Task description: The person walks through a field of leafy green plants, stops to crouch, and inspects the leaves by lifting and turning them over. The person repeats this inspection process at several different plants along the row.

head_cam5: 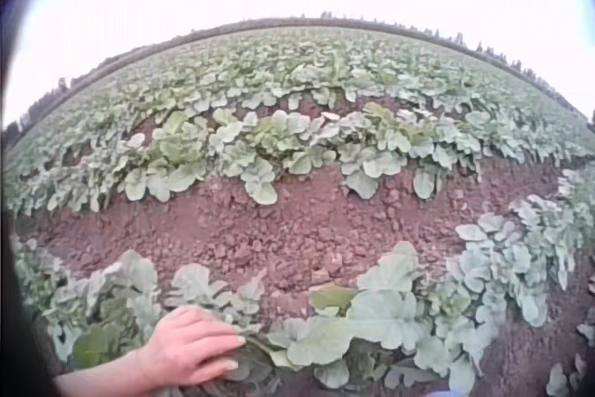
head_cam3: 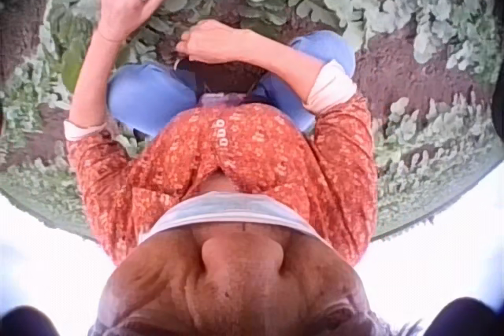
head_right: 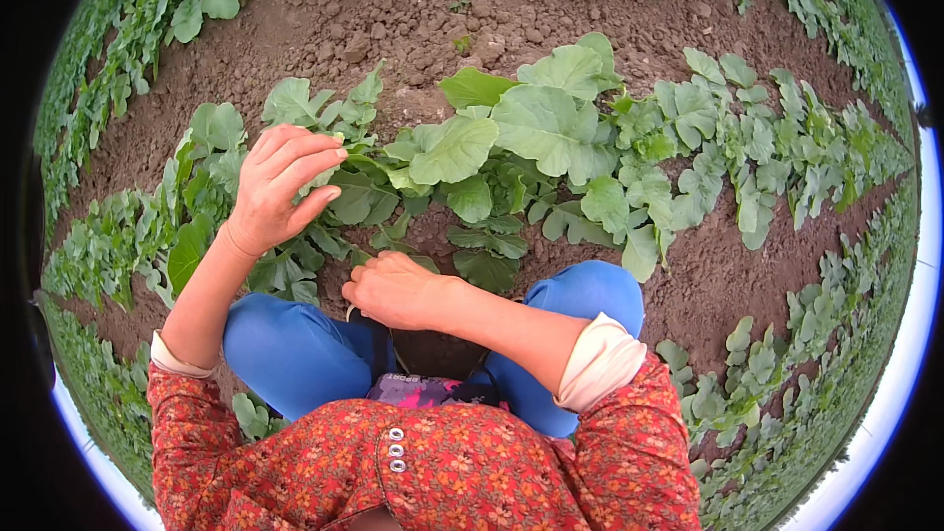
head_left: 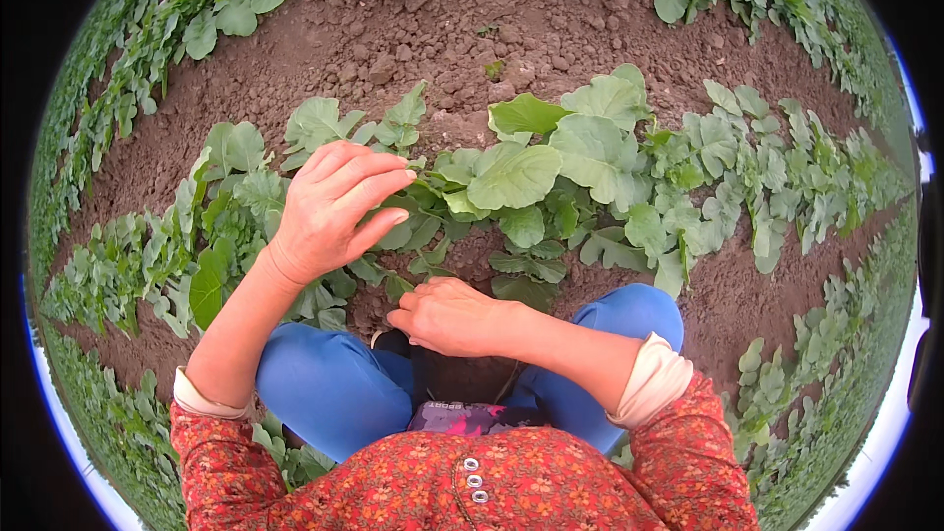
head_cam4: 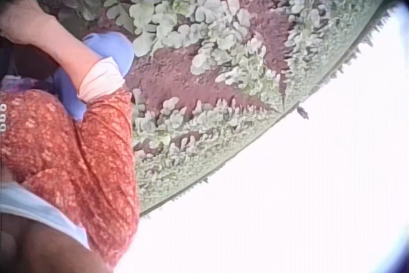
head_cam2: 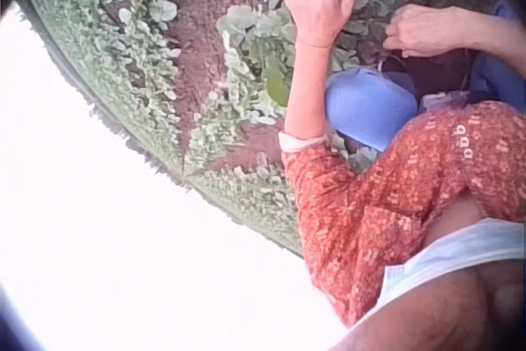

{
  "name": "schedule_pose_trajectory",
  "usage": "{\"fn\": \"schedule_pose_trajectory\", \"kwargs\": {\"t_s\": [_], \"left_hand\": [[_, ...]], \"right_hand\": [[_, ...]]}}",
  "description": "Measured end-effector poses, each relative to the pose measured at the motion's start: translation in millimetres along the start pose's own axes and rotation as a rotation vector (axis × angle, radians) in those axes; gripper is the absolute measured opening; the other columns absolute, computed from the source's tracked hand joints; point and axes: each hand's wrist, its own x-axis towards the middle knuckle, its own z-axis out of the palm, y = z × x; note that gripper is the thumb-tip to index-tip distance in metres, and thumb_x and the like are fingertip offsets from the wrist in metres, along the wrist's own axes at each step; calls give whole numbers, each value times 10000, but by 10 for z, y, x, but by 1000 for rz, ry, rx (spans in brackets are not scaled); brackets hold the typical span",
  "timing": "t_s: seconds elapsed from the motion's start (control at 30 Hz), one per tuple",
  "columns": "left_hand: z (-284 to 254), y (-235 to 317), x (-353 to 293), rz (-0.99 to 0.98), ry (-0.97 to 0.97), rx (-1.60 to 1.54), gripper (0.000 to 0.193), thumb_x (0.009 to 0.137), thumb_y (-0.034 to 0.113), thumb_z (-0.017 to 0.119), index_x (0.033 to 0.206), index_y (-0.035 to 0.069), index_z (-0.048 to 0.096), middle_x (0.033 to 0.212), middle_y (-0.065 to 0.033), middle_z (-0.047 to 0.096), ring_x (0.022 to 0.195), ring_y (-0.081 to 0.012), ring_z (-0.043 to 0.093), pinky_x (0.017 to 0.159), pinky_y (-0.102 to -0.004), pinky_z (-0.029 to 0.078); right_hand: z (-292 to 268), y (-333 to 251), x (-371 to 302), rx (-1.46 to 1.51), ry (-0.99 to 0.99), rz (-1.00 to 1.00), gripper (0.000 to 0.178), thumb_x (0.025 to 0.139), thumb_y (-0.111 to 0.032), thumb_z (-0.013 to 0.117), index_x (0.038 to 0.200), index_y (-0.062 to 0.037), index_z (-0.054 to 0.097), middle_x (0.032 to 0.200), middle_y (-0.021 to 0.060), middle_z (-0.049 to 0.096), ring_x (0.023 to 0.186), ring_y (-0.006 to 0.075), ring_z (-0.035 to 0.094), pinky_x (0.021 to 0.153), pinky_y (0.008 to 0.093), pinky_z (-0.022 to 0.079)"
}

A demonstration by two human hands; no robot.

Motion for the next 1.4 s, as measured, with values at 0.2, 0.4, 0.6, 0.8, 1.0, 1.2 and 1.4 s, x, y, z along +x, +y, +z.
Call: {"fn": "schedule_pose_trajectory", "kwargs": {"t_s": [0.2, 0.4, 0.6, 0.8, 1.0, 1.2, 1.4], "left_hand": [[577, 507, 828, 136, -113, -49, 556, 721, 182, 774, 1244, 108, 600, 1363, -59, 536, 1161, -287, 530, 1022, -439, 426], [1161, 524, 1065, 12, -163, 179, 472, 709, 131, 746, 1163, 115, 618, 1388, -66, 499, 1255, -271, 477, 1107, -443, 342], [1215, 683, 1319, -50, 69, 63, 131, 742, 93, 703, 862, 100, 651, 1147, -19, 662, 1094, -249, 591, 1009, -425, 420], [1175, 938, 1598, -32, 144, -44, 137, 731, 80, 725, 844, 91, 649, 1135, -9, 676, 1066, -256, 605, 974, -408, 440], [870, 1051, 1497, -112, 124, -132, 389, 760, 28, 736, 1134, 87, 648, 1279, -65, 616, 1138, -297, 569, 991, -418, 436], [780, 1053, 922, -112, -2, -200, 375, 761, 24, 727, 1125, 73, 652, 1271, -83, 615, 1114, -323, 573, 991, -441, 441], [884, 1005, 664, 56, -175, -323, 317, 769, 85, 733, 1076, 85, 659, 1221, -65, 625, 1061, -287, 593, 1002, -447, 456]], "right_hand": [[-123, -14, -149, -18, 88, -30, 172, 782, -154, 644, 867, -5, 657, 845, 147, 666, 842, 339, 679, 758, 453, 528], [-1185, -214, -864, 79, 246, 180, 274, 870, -225, 675, 1046, -21, 622, 982, 124, 639, 969, 328, 622, 851, 441, 487], [-1223, -57, -1448, -248, 744, 563, 436, 820, -182, 738, 1207, -29, 607, 1473, 211, 404, 1326, 399, 420, 1085, 471, 374], [-1097, 146, -1564, -303, 727, 726, 514, 817, -168, 738, 1270, -11, 553, 1513, 232, 339, 1365, 414, 370, 1108, 472, 344], [-1185, 276, -1891, -24, 1008, 720, 448, 891, -146, 658, 1280, 48, 550, 1396, 205, 498, 1248, 337, 523, 1054, 420, 396], [-1144, 404, -2343, 707, 1474, 660, 383, 1007, -164, 539, 1351, 2, 556, 1304, 63, 600, 1140, 123, 542, 1023, 313, 392], [-1104, 497, -2401, 824, 1637, 541, 337, 1000, -168, 570, 1289, 2, 609, 1172, 35, 642, 1041, 94, 554, 914, 294, 414]]}}
